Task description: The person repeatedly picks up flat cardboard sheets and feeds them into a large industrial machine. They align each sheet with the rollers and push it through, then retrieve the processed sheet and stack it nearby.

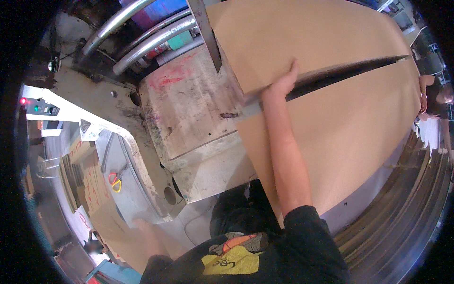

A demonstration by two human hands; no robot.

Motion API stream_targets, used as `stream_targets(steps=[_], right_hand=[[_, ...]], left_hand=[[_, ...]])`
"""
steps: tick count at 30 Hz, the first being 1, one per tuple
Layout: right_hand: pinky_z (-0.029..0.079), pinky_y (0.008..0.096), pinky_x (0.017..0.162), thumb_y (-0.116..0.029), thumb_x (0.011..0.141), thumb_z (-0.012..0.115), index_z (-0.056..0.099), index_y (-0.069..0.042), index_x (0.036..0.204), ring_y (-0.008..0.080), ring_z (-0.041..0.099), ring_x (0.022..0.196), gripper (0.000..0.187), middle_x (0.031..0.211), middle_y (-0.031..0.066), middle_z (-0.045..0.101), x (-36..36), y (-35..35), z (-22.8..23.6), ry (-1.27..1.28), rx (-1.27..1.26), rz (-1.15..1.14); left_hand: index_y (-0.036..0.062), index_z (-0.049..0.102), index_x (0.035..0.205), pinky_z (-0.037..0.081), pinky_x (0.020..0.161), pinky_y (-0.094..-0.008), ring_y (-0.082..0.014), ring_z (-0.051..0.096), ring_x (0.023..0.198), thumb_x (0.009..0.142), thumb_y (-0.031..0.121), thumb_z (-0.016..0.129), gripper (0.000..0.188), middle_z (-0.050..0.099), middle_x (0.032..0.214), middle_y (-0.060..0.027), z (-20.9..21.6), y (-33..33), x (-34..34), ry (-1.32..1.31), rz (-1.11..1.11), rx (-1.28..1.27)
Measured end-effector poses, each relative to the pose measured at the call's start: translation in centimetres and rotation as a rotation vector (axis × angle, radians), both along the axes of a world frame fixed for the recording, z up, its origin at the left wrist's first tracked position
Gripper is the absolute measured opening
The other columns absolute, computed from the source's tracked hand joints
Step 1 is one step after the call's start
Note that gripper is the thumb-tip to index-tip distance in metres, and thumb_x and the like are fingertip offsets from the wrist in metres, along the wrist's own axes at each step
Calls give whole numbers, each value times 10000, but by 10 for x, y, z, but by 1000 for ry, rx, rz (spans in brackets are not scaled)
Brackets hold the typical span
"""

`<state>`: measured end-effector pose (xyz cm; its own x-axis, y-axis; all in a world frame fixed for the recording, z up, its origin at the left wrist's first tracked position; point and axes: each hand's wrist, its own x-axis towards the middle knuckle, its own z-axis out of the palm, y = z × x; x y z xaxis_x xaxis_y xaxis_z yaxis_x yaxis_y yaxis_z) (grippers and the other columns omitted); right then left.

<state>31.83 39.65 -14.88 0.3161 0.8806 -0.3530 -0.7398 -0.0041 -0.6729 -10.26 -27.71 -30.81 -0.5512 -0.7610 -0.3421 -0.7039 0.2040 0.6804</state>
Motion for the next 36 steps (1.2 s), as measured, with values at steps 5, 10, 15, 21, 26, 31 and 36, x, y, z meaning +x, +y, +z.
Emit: stream_targets(steps=[5,10,15,21,26,31,36], right_hand=[[461,444,1048,-537,937,564,482,-19,1432,305,578,1227,721,1399,116,568,0,0,-5,26,-23,11],[459,442,1050,-548,930,568,489,-27,1426,307,578,1224,723,1403,118,567,0,3,-10,12,3,10],[450,467,1061,-554,928,563,491,-30,1419,328,566,1234,722,1387,135,573,2,1,-14,0,8,21],[292,457,1176,-662,850,644,236,54,1545,308,380,1406,1078,1546,195,378,0,6,-32,-18,-226,-24],[330,411,1161,-672,813,686,139,81,1568,329,421,1387,1198,1561,229,349,-3,8,-26,-16,-346,-89],[340,416,1154,-665,809,695,108,103,1562,325,419,1396,1225,1558,250,345,-6,3,-17,-83,-379,-116],[414,436,1101,-628,822,709,226,83,1525,314,500,1314,1111,1484,215,441,-7,4,-27,-76,-353,-127]], left_hand=[[-157,479,1381,427,1109,-442,-396,550,1267,902,745,473,1022,534,1422,-252,-1,2,3,5,2,11],[-135,483,1393,424,1110,-449,-388,551,1268,898,742,477,1008,535,1426,-240,1,-2,5,5,-11,3],[-122,470,1409,405,1123,-445,-377,529,1290,930,671,482,927,516,1445,-236,-1,4,3,2,-73,-16],[-106,454,1428,383,1139,-440,-364,504,1318,969,586,487,831,494,1467,-230,-3,74,4,6,-356,-267],[-95,443,1442,367,1150,-437,-354,487,1336,996,527,491,767,479,1483,-226,57,121,28,410,-625,-502],[-80,428,1461,346,1165,-432,-342,463,1362,1034,446,497,681,457,1505,-221,118,189,85,805,-1048,-511],[-12,357,1530,261,1207,-431,-309,386,1434,1060,217,499,542,388,1569,-178,150,345,193,491,-1498,307]])
